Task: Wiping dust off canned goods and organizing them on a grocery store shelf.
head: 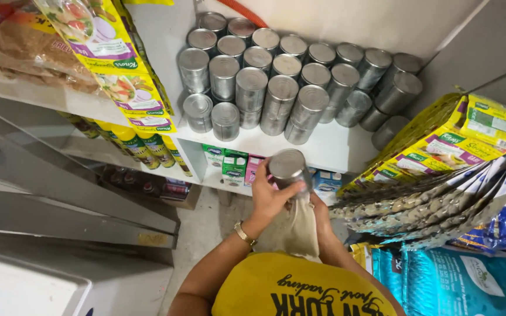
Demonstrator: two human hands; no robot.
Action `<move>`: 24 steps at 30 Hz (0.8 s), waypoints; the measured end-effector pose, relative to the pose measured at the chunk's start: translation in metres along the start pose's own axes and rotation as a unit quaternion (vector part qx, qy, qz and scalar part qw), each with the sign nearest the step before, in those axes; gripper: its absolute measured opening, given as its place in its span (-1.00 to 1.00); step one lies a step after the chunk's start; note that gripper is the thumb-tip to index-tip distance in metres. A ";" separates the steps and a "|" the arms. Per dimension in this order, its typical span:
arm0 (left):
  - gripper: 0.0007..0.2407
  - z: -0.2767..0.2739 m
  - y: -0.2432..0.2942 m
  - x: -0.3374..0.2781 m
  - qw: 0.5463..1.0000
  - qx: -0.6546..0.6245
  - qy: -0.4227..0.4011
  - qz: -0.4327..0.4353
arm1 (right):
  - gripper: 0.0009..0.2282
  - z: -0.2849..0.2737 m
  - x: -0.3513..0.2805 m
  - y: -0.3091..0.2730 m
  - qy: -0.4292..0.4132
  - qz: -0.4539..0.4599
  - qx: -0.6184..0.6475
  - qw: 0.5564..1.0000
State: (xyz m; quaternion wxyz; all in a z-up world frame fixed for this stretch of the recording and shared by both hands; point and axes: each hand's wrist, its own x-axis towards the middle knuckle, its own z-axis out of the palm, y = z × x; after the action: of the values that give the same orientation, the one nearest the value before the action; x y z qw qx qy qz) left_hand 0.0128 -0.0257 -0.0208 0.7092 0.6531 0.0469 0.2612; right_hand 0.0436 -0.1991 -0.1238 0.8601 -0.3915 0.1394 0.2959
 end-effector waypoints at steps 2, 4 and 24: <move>-0.20 -0.008 0.005 -0.002 1.000 0.011 -0.001 0.000 | -0.61 -0.020 0.013 0.006 -0.023 -0.054 0.007 0.998; -0.22 -0.006 0.009 -0.002 1.000 0.018 -0.007 0.002 | -0.67 -0.004 0.006 -0.006 -0.044 -0.113 0.013 0.992; -0.20 -0.003 0.071 0.030 0.995 0.020 -0.091 0.035 | -0.72 0.065 -0.031 -0.054 0.008 -0.072 -0.154 0.985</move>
State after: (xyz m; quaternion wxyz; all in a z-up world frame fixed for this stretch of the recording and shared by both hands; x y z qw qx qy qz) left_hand 0.0154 -0.0093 0.0549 0.6875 0.6898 -0.0357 0.2241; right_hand 0.0531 -0.1901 -0.0348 0.8074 -0.5308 0.0706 0.2478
